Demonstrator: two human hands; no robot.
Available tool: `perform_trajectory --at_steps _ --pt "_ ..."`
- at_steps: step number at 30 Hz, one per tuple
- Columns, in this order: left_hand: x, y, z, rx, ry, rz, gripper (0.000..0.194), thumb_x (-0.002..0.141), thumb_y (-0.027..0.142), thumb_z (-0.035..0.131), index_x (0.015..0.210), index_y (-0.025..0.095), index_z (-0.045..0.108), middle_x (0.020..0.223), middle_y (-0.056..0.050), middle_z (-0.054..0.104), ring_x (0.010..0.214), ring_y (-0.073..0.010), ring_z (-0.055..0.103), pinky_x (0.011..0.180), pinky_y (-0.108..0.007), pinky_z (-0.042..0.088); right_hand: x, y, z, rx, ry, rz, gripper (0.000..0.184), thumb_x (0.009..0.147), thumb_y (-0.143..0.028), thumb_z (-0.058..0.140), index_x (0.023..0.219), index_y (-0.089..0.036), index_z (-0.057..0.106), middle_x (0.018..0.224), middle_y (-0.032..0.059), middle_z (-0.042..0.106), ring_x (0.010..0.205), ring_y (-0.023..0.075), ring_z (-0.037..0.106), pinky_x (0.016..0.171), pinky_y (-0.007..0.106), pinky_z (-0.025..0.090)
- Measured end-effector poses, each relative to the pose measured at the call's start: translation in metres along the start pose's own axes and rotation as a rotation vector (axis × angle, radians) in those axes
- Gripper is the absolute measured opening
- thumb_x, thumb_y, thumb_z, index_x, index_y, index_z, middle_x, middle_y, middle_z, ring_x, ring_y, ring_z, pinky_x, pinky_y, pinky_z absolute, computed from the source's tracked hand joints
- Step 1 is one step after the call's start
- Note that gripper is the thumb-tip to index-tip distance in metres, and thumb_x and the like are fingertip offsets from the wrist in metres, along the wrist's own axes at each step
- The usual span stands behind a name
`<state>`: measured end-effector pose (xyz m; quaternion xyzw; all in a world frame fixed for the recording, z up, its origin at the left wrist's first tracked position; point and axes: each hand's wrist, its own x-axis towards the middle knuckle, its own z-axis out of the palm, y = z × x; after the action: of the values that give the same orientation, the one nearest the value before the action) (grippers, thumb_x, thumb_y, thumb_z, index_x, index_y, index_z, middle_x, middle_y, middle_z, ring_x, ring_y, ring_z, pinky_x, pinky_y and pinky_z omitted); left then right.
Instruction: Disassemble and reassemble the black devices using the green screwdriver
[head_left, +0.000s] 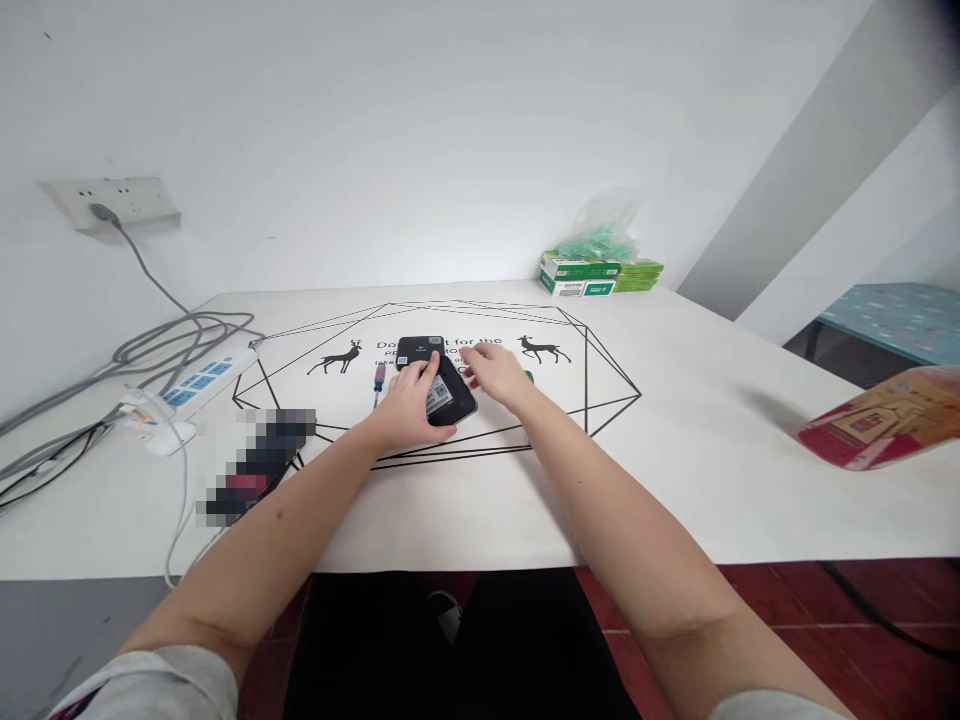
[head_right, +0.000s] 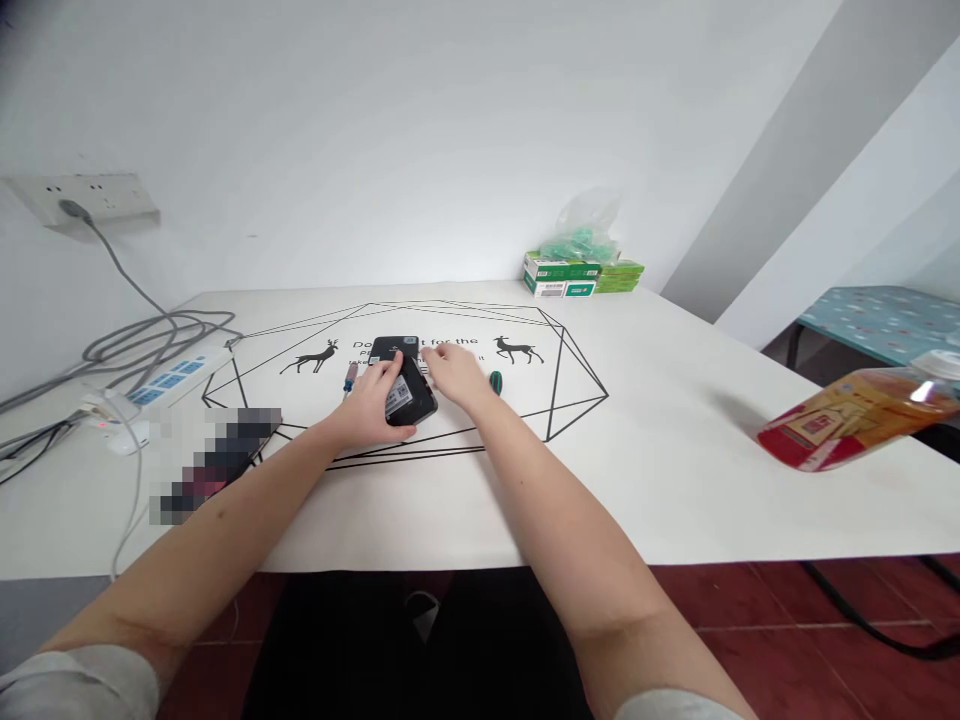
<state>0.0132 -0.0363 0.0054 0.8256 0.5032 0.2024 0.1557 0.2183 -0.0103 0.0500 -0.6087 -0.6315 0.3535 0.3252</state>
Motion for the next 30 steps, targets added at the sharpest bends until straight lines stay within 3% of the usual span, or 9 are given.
perform_trajectory --at_steps 2,3,5,7,10,13,16,22,30 --pt "0.000 0.002 -0.001 0.048 -0.041 0.026 0.131 0.075 0.053 0.087 0.179 0.023 0.013 0.167 -0.018 0.040 0.159 -0.0444 0.035 0.132 -0.054 0.030 0.008 0.012 -0.023 -0.320 0.188 0.046 0.041 0.100 -0.052 0.052 0.111 -0.017 0.071 0.122 0.0240 0.077 0.120 0.0395 0.072 0.100 0.053 0.057" --pt "0.000 0.003 -0.001 0.057 -0.062 0.044 0.129 0.076 0.053 0.086 0.179 0.023 0.016 0.169 -0.018 0.040 0.159 -0.0440 0.035 0.132 -0.053 0.030 0.012 0.019 -0.034 -0.511 0.211 0.096 0.047 0.101 -0.054 0.054 0.120 -0.015 0.070 0.129 0.0271 0.075 0.124 0.0424 0.071 0.102 0.057 0.056" --pt "0.000 0.004 -0.001 0.064 -0.106 0.069 0.124 0.076 0.053 0.085 0.178 0.023 0.022 0.172 -0.017 0.039 0.159 -0.0443 0.035 0.132 -0.053 0.031 0.017 0.032 -0.050 -0.720 0.112 0.210 0.056 0.096 -0.055 0.065 0.133 -0.013 0.068 0.137 0.0295 0.071 0.126 0.0443 0.070 0.101 0.059 0.057" --pt "-0.001 0.005 0.001 0.067 -0.156 0.084 0.117 0.076 0.054 0.083 0.176 0.023 0.030 0.174 -0.016 0.039 0.159 -0.0454 0.037 0.131 -0.054 0.033 0.020 0.043 -0.056 -0.776 -0.023 0.263 0.053 0.089 -0.049 0.077 0.128 -0.014 0.072 0.129 0.0281 0.075 0.116 0.0426 0.075 0.094 0.055 0.061" --pt "0.000 0.004 0.002 0.067 -0.218 0.108 0.108 0.079 0.054 0.080 0.173 0.022 0.037 0.175 -0.014 0.040 0.158 -0.0445 0.038 0.131 -0.053 0.033 0.023 0.049 -0.050 -0.757 -0.075 0.233 0.048 0.086 -0.028 0.079 0.130 -0.012 0.072 0.125 0.0281 0.076 0.104 0.0394 0.079 0.086 0.050 0.063" --pt "0.001 0.002 0.004 0.067 -0.252 0.151 0.102 0.082 0.054 0.078 0.171 0.022 0.041 0.173 -0.014 0.043 0.159 -0.0418 0.037 0.132 -0.052 0.029 0.024 0.046 -0.037 -0.726 -0.058 0.151 0.062 0.086 -0.019 0.071 0.147 -0.010 0.060 0.132 0.0292 0.073 0.110 0.0410 0.077 0.088 0.050 0.062" --pt "0.002 -0.001 0.004 0.060 -0.264 0.177 0.100 0.082 0.054 0.079 0.170 0.021 0.045 0.172 -0.015 0.044 0.158 -0.0411 0.037 0.133 -0.053 0.028 0.022 0.037 -0.028 -0.645 -0.026 0.047 0.064 0.092 -0.024 0.064 0.155 -0.016 0.053 0.128 0.0221 0.077 0.103 0.0341 0.079 0.091 0.044 0.062" --pt "0.004 -0.003 0.005 0.041 -0.267 0.181 0.100 0.081 0.056 0.081 0.169 0.024 0.046 0.173 -0.014 0.044 0.160 -0.0421 0.036 0.133 -0.056 0.027 0.005 0.015 -0.022 -0.253 0.261 -0.305 0.055 0.102 -0.034 0.049 0.155 -0.024 0.048 0.101 0.0085 0.080 0.091 0.0277 0.077 0.093 0.040 0.058" --pt "0.008 -0.009 0.004 0.025 -0.284 0.204 0.103 0.081 0.060 0.081 0.170 0.022 0.045 0.174 -0.016 0.042 0.161 -0.0438 0.033 0.134 -0.059 0.022 0.007 0.024 -0.005 -0.082 0.335 -0.554 0.053 0.100 -0.043 0.055 0.149 -0.025 0.048 0.091 0.0060 0.077 0.078 0.0274 0.073 0.087 0.045 0.060"
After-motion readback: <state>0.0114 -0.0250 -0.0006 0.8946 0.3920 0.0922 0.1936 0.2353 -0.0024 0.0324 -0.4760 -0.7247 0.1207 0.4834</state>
